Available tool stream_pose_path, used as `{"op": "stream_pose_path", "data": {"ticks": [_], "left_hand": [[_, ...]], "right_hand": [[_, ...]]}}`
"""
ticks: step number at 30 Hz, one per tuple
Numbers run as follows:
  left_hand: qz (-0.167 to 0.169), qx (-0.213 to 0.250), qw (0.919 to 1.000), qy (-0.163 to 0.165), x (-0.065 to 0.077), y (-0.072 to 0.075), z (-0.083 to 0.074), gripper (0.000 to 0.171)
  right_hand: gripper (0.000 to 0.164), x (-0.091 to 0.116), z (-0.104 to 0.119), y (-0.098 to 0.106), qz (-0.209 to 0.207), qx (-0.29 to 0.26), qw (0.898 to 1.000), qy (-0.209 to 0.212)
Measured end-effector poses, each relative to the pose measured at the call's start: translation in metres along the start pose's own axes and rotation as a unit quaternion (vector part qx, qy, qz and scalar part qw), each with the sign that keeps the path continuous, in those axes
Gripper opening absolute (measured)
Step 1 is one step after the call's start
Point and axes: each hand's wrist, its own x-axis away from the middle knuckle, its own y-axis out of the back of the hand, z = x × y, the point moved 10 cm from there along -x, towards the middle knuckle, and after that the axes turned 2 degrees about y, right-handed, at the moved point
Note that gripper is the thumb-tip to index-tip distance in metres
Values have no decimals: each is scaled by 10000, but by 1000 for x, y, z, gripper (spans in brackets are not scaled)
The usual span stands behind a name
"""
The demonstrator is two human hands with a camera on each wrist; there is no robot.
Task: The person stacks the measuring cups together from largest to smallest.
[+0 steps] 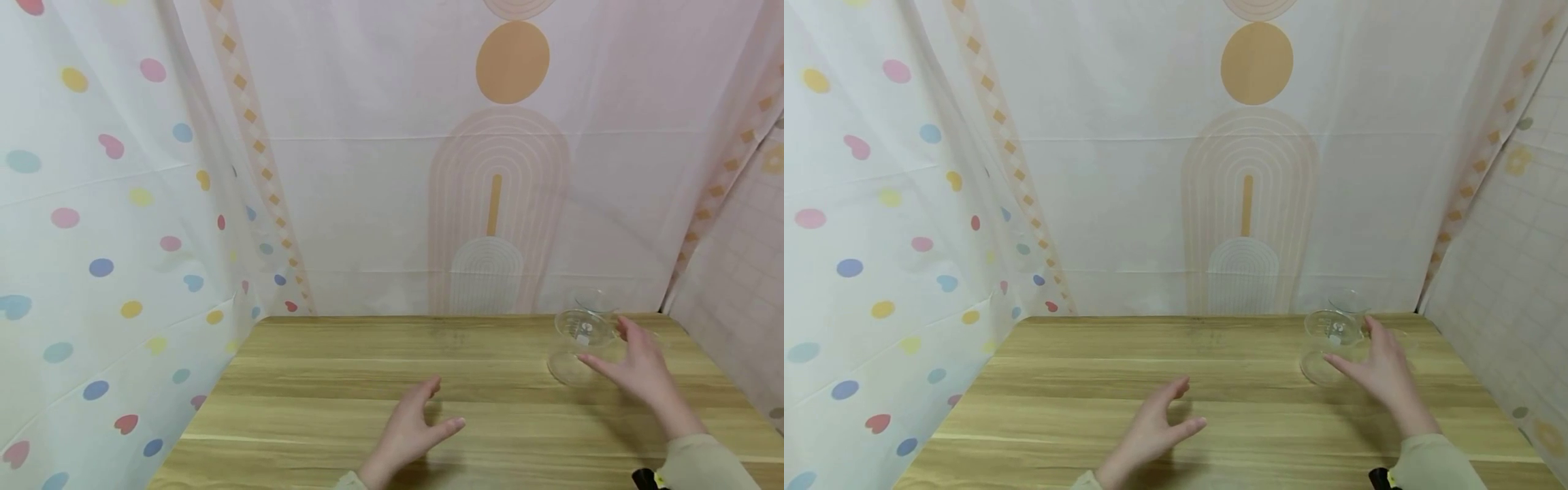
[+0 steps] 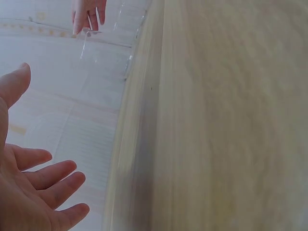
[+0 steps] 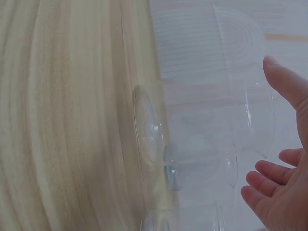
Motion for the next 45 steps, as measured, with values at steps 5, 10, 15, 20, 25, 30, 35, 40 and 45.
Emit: {"op": "stream_pose_path", "data": {"ticks": [5, 10, 15, 20, 25, 30, 35, 40, 45], "left_hand": [[50, 24, 10000, 83, 0, -4, -2, 83], [64, 31, 9999, 85, 0, -7, -6, 83], [59, -45, 9999, 95, -3, -11, -10, 82], [40, -9, 9999, 167, -6, -14, -12, 82], [2, 137, 9995, 294, -8, -18, -13, 81], [-48, 259, 9990, 368, -11, -21, -13, 80], [-53, 461, 9978, 475, -15, -25, -11, 80], [-87, 630, 9968, 486, -20, -30, -12, 80], [-104, 843, 9954, 451, -26, -35, -14, 80]], "right_hand": [[106, -5, -1, -5, 96, -185, 9997, -101], [112, -8, -3, -13, 286, -350, 9986, -264], [114, -12, -6, -20, 399, -510, 9972, -380], [116, -15, -7, -26, 412, -676, 9959, -443], [114, -17, -8, -29, 470, -792, 9943, -545], [111, -17, -9, -31, 554, -901, 9922, -663], [107, -17, -10, -33, 632, -1040, 9903, -671], [103, -17, -9, -33, 562, -1112, 9900, -657], [101, -16, -8, -34, 490, -1140, 9898, -696]]}}
